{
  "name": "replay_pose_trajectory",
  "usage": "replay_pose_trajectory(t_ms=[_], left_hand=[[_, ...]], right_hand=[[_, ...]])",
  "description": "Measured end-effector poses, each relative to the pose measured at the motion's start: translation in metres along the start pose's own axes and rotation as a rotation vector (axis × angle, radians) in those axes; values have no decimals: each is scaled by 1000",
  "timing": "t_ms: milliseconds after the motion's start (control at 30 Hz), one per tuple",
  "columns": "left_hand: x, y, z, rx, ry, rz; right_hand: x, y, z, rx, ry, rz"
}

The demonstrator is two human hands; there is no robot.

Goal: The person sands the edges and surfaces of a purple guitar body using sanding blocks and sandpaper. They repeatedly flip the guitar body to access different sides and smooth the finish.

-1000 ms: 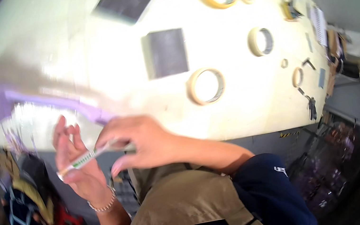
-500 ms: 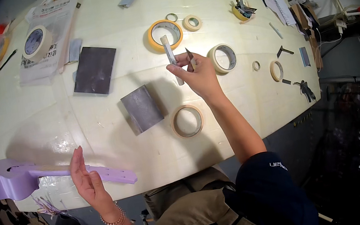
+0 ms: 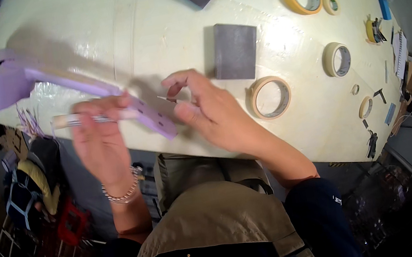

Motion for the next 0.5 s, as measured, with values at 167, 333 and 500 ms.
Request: replay_pose_trajectory(t_ms=[167,333,500], left_hand=[[-70,45,-6,301,247,-675],[-71,16,-17,475,-150,-1076],[-69,-2,-22,423,-314,-1151]], right_hand=[[13,17,-2,-335,-63,463],[30,28,-3,-576,-23,678],[31,37,-2,-644,-8,747]])
Point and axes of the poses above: each hand's wrist, its own z-axis away from the middle knuckle, its own x-axis out of the palm, y = z × x, the point moved 3 cm from there along -z, towards the middle knuckle, and after that the axes turned 9 degrees about z, right-handed, at the moved point
